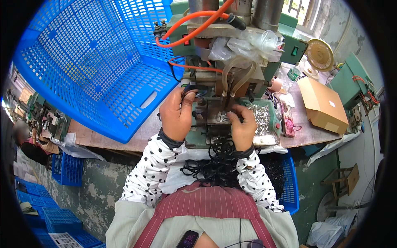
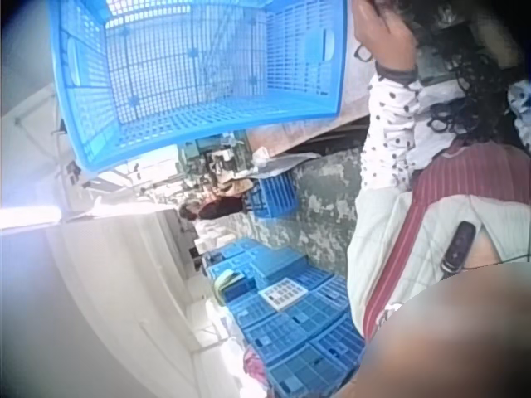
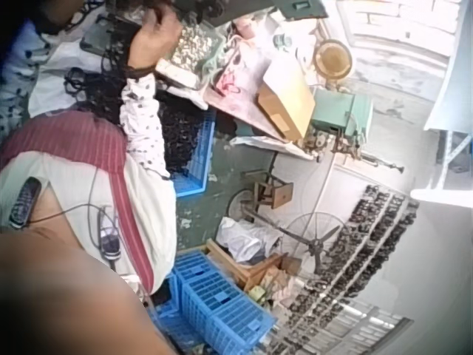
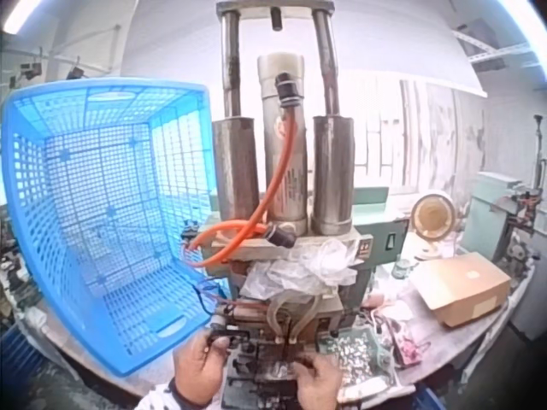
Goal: The person repeatedly picks up black eyeglass frames from a blue basket, places them into a press machine, and then removes them to place on the table. The person also handles small metal components from a tray and places them into the machine alongside the frames.
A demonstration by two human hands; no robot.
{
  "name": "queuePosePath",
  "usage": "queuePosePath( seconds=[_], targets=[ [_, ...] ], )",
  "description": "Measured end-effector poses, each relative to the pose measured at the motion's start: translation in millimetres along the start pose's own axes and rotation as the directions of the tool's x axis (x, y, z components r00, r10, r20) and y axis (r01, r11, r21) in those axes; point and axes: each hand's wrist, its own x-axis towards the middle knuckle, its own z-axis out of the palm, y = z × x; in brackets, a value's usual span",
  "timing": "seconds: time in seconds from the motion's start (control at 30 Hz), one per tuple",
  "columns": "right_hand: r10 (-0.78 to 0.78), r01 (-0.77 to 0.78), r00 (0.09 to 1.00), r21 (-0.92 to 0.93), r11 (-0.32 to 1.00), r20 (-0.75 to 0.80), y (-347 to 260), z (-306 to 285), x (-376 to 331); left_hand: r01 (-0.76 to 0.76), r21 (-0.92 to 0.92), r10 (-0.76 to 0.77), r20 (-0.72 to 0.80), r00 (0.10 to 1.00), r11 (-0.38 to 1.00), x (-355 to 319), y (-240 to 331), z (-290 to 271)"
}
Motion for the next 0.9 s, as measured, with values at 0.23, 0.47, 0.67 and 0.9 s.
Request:
queuePosePath(
  seconds=[0.23, 0.47, 0.67, 0.9],
  targets=[
    [0.018, -0.011, 0.999, 0.161, 0.987, -0.042, -4.3, 17.3, -2.8, 0.033, -0.068, -0.024, 0.116, 0.993, 0.997, 0.4, -7.4, -8.0],
    [0.069, 0.001, 0.988, 0.456, 0.89, -0.137, 9.3, 37.0, -9.1, 0.036, -0.004, -0.035, 0.124, 0.992, 0.999, -1.5, -9.9, -10.0],
    [-0.113, 0.121, 0.992, 0.188, 0.975, -0.055, 24.3, 12.3, 7.6, -0.617, -0.037, 0.583, 0.374, 0.721, 0.786, -48.3, -9.8, 10.3],
    [0.085, -0.153, 0.987, -0.639, 0.754, -0.135, 130.1, -89.9, 45.0, -0.663, -0.206, 0.646, 0.549, 0.53, 0.719, -57.0, -36.7, 33.2]
  ],
)
